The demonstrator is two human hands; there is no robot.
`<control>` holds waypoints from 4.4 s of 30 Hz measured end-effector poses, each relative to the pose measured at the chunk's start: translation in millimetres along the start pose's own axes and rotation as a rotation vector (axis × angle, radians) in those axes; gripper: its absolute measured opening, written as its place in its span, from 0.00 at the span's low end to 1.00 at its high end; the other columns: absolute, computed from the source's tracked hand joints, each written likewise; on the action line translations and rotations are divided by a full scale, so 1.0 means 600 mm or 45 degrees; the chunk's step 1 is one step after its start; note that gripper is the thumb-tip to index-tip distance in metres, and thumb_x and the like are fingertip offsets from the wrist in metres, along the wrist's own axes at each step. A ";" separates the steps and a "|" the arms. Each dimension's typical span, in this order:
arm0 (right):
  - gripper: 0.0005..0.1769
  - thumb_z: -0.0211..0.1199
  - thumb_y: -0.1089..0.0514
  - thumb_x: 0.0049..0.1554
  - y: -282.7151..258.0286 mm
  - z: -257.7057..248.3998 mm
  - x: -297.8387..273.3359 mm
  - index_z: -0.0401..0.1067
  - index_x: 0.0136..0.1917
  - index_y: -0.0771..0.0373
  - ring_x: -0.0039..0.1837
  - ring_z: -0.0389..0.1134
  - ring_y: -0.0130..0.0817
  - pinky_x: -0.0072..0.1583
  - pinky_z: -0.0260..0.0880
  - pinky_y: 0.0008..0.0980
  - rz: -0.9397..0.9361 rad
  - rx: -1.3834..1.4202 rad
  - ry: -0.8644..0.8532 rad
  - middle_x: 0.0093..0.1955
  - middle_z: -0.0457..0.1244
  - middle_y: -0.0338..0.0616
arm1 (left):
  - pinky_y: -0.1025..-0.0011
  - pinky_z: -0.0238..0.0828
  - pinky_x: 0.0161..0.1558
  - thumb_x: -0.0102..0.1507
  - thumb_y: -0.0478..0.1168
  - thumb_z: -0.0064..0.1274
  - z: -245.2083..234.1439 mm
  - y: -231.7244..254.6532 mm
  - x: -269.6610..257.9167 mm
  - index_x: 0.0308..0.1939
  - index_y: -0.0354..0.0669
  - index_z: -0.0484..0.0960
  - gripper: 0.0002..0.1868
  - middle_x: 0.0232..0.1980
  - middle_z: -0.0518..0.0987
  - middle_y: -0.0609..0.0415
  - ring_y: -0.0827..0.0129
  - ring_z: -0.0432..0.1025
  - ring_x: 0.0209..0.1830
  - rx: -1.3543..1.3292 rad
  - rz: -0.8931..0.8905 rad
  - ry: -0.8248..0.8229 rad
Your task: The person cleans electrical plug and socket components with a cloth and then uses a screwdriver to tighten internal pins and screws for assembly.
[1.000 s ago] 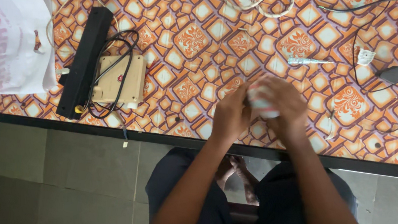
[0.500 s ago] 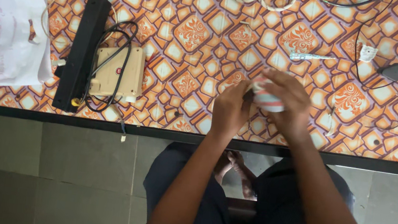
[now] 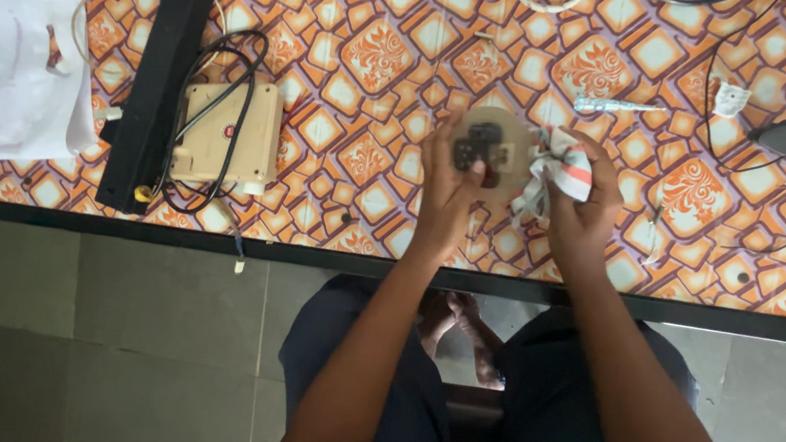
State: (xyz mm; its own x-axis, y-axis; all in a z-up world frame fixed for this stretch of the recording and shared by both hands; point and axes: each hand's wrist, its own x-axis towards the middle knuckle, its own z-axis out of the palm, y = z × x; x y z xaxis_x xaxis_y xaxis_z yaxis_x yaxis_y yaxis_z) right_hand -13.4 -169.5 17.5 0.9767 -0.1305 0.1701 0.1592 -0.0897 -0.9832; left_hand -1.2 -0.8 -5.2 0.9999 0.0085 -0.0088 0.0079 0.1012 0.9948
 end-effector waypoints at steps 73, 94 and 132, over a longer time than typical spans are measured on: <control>0.22 0.75 0.70 0.57 -0.061 0.032 -0.002 0.72 0.62 0.64 0.63 0.71 0.43 0.63 0.72 0.34 -0.354 -0.477 -0.094 0.60 0.65 0.47 | 0.56 0.60 0.76 0.75 0.54 0.29 -0.006 -0.040 -0.016 0.74 0.29 0.67 0.34 0.73 0.71 0.39 0.53 0.66 0.75 -1.547 -0.482 -0.200; 0.25 0.80 0.64 0.46 -0.062 0.032 0.003 0.78 0.57 0.63 0.58 0.70 0.44 0.58 0.73 0.39 -0.474 -0.546 -0.445 0.57 0.66 0.48 | 0.56 0.65 0.74 0.76 0.54 0.28 -0.017 -0.054 -0.021 0.72 0.27 0.68 0.34 0.70 0.74 0.37 0.52 0.70 0.71 -1.479 -0.418 -0.190; 0.07 0.68 0.65 0.61 0.010 0.074 -0.024 0.75 0.52 0.68 0.48 0.67 0.30 0.53 0.66 0.31 0.018 -0.474 -0.130 0.45 0.66 0.44 | 0.59 0.75 0.53 0.82 0.52 0.41 -0.279 0.020 0.027 0.69 0.44 0.68 0.19 0.61 0.76 0.46 0.56 0.74 0.55 -1.594 0.492 0.252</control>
State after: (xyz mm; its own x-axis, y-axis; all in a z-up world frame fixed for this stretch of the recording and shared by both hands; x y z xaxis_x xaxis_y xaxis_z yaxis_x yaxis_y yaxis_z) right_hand -19.9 -124.3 6.4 0.9907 -0.0369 0.1309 0.1012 -0.4431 -0.8907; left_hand 13.6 166.9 -10.5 0.9168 0.3771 0.1315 -0.3958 0.9019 0.1732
